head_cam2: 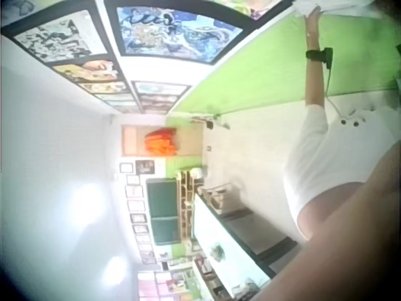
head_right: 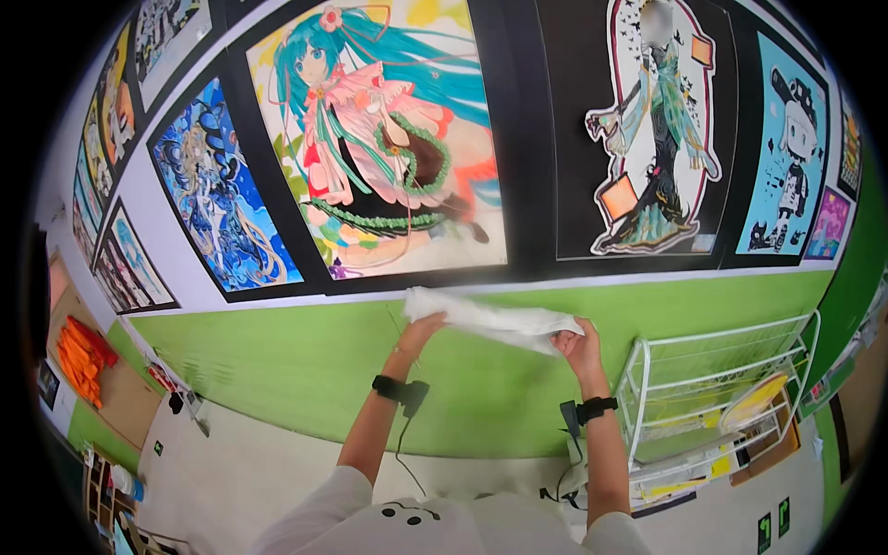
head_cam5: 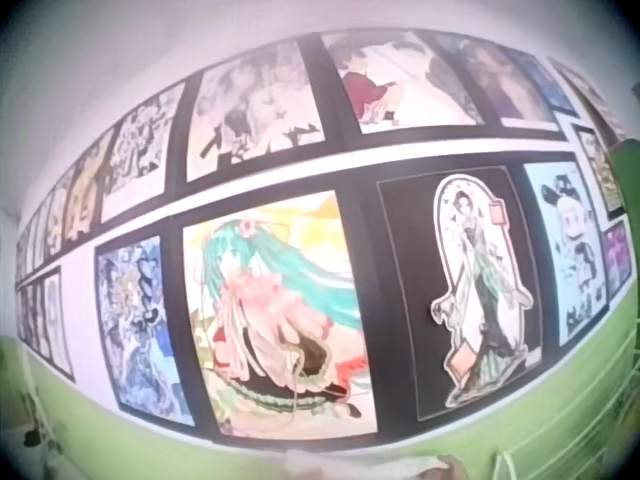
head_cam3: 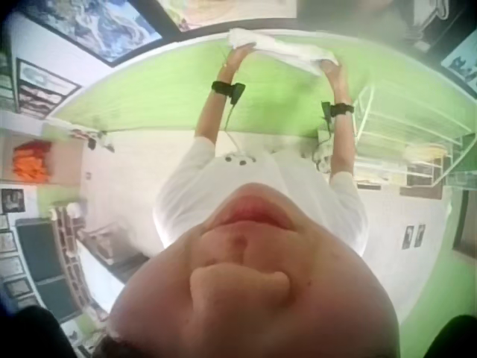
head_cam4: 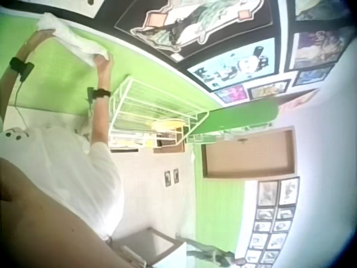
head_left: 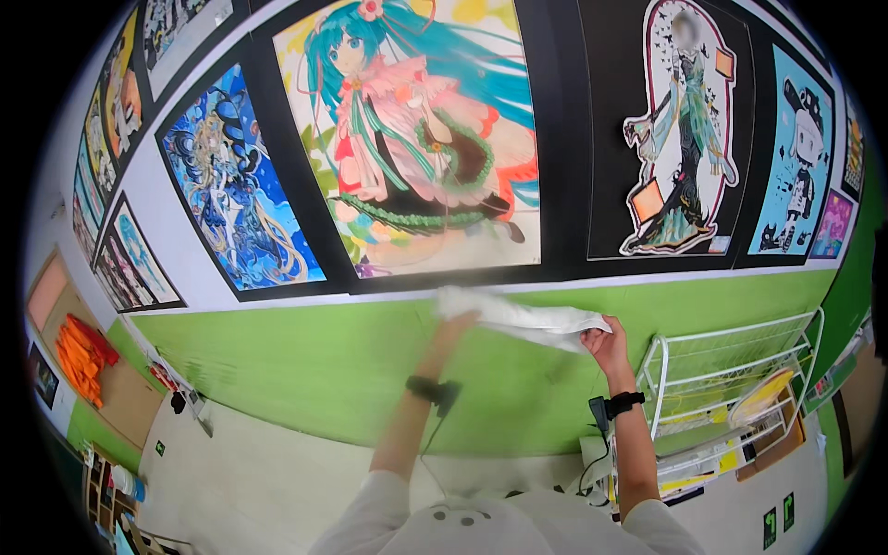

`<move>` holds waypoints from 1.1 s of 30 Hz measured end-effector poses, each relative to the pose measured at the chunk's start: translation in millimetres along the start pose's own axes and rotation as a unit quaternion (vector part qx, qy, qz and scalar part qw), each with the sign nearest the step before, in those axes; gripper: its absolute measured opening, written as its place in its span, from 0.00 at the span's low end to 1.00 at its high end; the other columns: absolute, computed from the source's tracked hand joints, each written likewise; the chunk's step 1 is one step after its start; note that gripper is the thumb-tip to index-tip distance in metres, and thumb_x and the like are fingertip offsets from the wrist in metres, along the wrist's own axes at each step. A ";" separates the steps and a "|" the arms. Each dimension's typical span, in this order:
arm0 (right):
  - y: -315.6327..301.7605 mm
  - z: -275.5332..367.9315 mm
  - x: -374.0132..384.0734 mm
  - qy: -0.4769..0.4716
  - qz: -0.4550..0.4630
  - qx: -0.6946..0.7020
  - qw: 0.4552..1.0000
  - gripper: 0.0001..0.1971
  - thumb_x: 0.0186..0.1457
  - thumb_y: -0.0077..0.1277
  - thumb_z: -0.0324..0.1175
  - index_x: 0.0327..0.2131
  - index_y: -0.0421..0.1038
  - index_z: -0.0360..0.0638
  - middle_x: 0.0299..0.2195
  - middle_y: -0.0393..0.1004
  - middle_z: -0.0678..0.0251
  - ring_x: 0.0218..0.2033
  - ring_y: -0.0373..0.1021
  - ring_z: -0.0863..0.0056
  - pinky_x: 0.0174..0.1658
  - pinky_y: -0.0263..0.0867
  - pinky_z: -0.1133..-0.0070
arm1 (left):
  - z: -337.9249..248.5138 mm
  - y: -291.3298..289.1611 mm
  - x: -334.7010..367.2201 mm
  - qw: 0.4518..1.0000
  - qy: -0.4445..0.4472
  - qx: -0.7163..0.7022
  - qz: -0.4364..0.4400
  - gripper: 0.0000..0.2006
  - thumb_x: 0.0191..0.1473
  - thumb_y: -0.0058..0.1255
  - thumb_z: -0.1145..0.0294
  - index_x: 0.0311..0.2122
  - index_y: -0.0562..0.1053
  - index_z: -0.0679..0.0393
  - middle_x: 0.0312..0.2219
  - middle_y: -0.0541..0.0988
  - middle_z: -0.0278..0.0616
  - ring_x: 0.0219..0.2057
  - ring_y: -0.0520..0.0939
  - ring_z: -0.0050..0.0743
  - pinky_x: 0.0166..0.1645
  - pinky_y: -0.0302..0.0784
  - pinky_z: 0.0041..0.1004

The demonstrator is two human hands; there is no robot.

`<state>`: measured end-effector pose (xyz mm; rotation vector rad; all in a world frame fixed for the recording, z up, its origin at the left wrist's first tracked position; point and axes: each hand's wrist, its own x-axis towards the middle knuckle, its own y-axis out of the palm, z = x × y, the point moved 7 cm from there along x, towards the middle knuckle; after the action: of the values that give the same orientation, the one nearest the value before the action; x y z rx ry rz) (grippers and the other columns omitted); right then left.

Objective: The person wipes a chalkboard, the frame of large wall posters, a tabletop, and a green wall with a white cloth.

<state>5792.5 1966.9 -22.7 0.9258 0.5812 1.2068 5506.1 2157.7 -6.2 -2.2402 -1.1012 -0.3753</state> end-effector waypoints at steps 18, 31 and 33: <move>-45.2 18.2 28.5 -0.013 -0.046 -0.213 0.976 0.18 0.51 0.48 0.34 0.40 0.64 0.28 0.39 0.67 0.56 0.38 0.69 0.63 0.42 0.68 0.74 | 88.3 36.3 -3.2 0.939 -0.276 0.030 0.204 0.23 0.56 0.42 0.59 0.49 0.64 0.68 0.52 0.64 0.42 0.47 0.72 0.34 0.50 0.67 0.32; -82.0 -65.0 31.5 0.097 -0.086 -0.447 0.885 0.22 0.54 0.46 0.40 0.46 0.63 0.33 0.43 0.67 0.62 0.39 0.69 0.72 0.47 0.60 0.81 | 204.0 27.3 -90.9 0.887 -0.287 -0.288 0.219 0.29 0.50 0.52 0.66 0.53 0.55 0.66 0.46 0.67 0.50 0.43 0.75 0.44 0.45 0.75 0.33; -57.0 -99.3 35.6 0.120 -0.056 -0.495 0.859 0.24 0.55 0.44 0.43 0.49 0.62 0.34 0.47 0.66 0.61 0.40 0.70 0.71 0.47 0.61 0.81 | 211.6 -9.9 -102.4 0.944 -0.199 -0.126 0.229 0.27 0.50 0.52 0.66 0.52 0.57 0.65 0.45 0.68 0.49 0.42 0.75 0.42 0.45 0.75 0.33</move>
<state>5753.0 2025.1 -119.8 -0.1381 0.1312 1.2957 5432.7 2232.8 -216.7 -2.7906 -0.7015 0.1492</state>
